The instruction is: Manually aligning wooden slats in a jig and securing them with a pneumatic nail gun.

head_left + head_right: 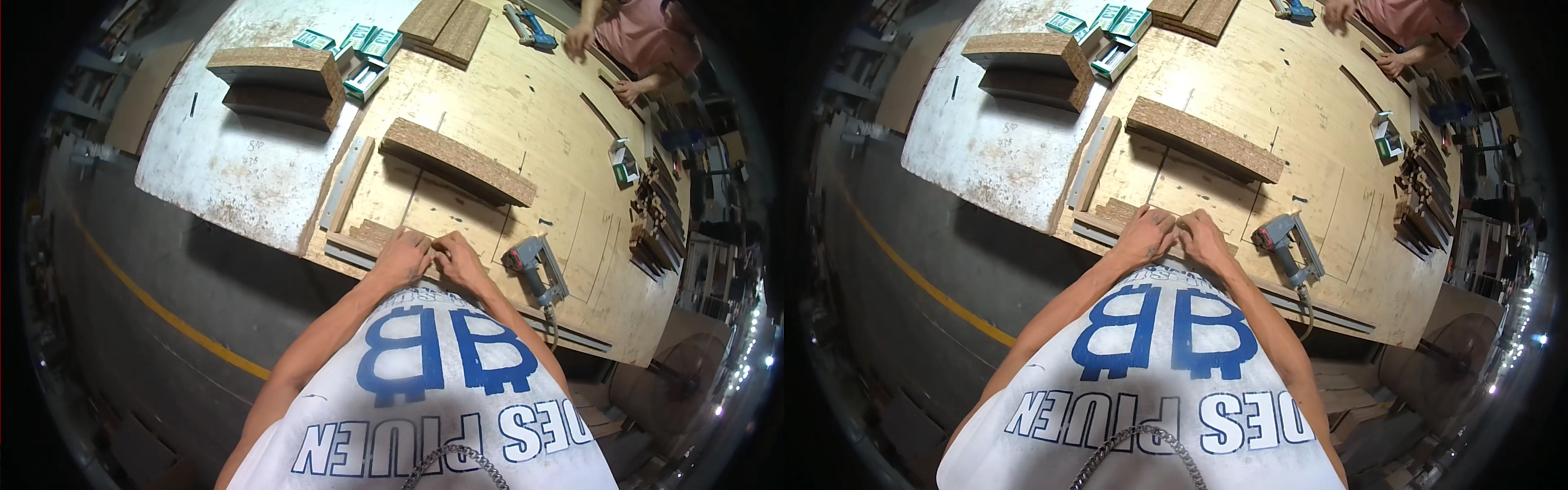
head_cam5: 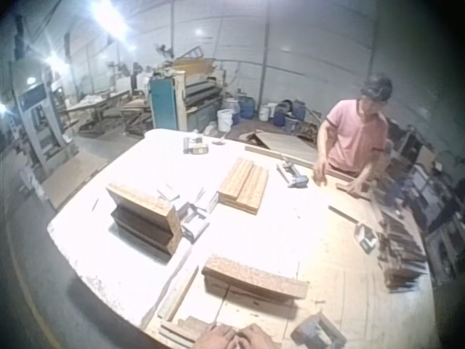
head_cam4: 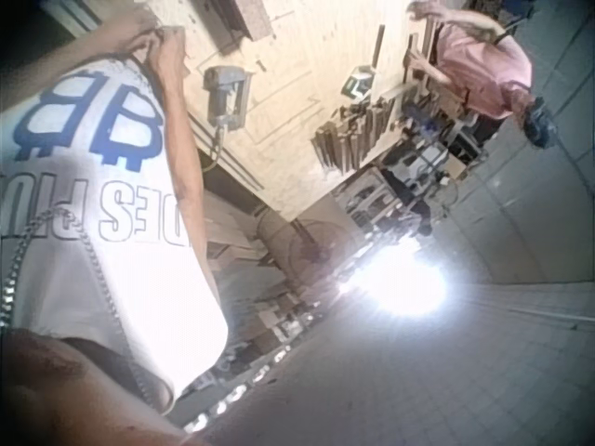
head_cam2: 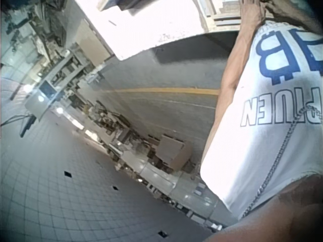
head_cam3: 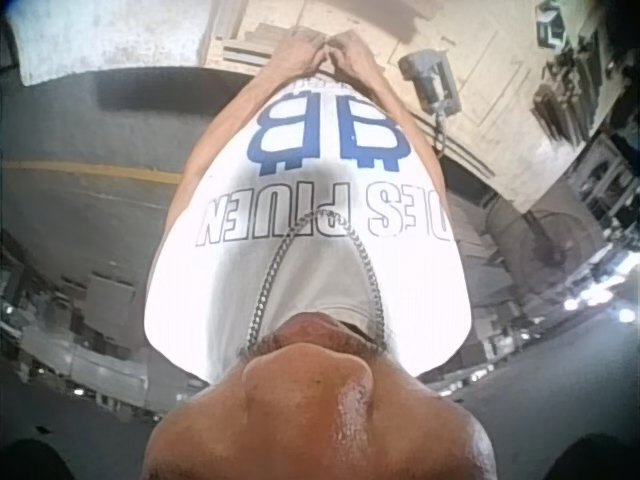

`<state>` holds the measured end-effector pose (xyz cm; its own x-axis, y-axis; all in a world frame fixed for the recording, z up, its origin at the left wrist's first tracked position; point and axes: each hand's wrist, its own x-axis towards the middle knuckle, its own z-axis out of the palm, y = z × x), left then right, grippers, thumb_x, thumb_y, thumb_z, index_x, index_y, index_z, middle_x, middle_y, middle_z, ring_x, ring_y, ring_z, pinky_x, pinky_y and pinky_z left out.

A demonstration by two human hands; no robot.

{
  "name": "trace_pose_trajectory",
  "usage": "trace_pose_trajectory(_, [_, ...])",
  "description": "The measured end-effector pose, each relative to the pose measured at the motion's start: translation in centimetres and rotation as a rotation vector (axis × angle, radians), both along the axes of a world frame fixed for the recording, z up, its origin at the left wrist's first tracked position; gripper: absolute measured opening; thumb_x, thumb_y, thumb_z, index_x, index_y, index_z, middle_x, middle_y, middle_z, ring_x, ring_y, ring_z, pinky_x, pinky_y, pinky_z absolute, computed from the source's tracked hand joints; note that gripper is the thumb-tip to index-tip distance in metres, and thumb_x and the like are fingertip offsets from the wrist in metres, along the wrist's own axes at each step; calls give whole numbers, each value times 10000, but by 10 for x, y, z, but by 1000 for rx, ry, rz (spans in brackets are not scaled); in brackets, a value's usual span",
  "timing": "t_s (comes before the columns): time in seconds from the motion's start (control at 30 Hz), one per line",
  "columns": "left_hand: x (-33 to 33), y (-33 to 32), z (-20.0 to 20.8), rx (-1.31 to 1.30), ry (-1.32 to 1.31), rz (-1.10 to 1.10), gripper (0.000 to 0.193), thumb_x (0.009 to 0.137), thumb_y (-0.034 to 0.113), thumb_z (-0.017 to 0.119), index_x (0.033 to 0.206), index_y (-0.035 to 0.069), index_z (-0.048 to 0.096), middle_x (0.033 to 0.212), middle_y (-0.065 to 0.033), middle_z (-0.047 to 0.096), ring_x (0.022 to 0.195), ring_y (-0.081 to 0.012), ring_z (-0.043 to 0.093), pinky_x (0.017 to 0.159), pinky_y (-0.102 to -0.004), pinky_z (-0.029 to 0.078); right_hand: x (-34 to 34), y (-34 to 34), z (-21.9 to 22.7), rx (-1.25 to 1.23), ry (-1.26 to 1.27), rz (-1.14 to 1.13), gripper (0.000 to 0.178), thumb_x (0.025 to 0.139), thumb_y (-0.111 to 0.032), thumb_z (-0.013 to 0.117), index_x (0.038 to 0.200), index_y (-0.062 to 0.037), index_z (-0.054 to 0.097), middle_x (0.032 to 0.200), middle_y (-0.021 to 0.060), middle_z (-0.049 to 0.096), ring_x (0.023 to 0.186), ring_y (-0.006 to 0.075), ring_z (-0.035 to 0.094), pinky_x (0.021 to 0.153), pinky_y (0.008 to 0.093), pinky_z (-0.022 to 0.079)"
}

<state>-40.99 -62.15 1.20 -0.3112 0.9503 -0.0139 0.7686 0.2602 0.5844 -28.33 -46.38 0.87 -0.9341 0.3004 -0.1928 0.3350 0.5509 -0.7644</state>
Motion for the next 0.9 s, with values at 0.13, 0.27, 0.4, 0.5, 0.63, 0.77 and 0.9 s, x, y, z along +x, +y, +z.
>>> trace_pose_trajectory(0.13, [0,-9,-7,77,21,-25,299,955,276,641,1102,15,651,1047,-133,644,1082,-319,586,1015,-452,418,17,0,5,75,-71,-119,286,910,-166,636,1137,3,681,1119,253,654,1080,430,620,961,464,497])
trace_pose_trajectory(0.27, [1,-9,-13,-1,8,-18,344,985,336,594,1126,24,628,1104,-156,644,1125,-347,572,1053,-477,400,56,4,7,383,-207,-471,362,931,-226,627,1137,71,648,1137,328,652,1068,455,636,944,510,500])
trace_pose_trajectory(0.4, [5,-8,-19,-6,35,-22,390,993,375,573,1136,16,630,1152,-182,636,1159,-366,550,1070,-479,384,70,13,-8,99,-497,-652,496,950,-334,590,1035,150,650,1028,382,661,1017,523,645,929,549,496])
trace_pose_trajectory(0.5, [-5,-17,-25,-86,217,86,442,986,394,586,1179,-1,629,1182,-201,609,1161,-387,529,1067,-475,387,36,-3,9,8,-564,-570,521,957,-352,571,965,162,663,977,402,663,1006,549,643,921,554,497])
trace_pose_trajectory(0.63, [-19,-29,-15,42,113,19,440,979,387,605,1154,-16,628,1144,-186,598,1098,-365,535,1028,-459,418,46,21,-15,-123,-519,-582,536,944,-361,576,891,163,671,861,336,692,835,439,709,781,494,532])
trace_pose_trajectory(0.77, [-16,-23,-16,29,139,18,422,981,377,609,1140,-14,627,1131,-179,594,1094,-360,534,1029,-461,415,47,29,-16,-359,-540,-709,465,939,-305,598,863,150,656,754,193,691,691,277,705,650,407,542])
trace_pose_trajectory(0.9, [-12,-25,-20,44,150,32,416,989,376,598,1133,-14,625,1124,-181,592,1090,-360,536,1026,-463,414,24,21,14,-367,-646,-666,386,956,-266,610,934,118,641,873,182,695,751,297,716,665,402,550])
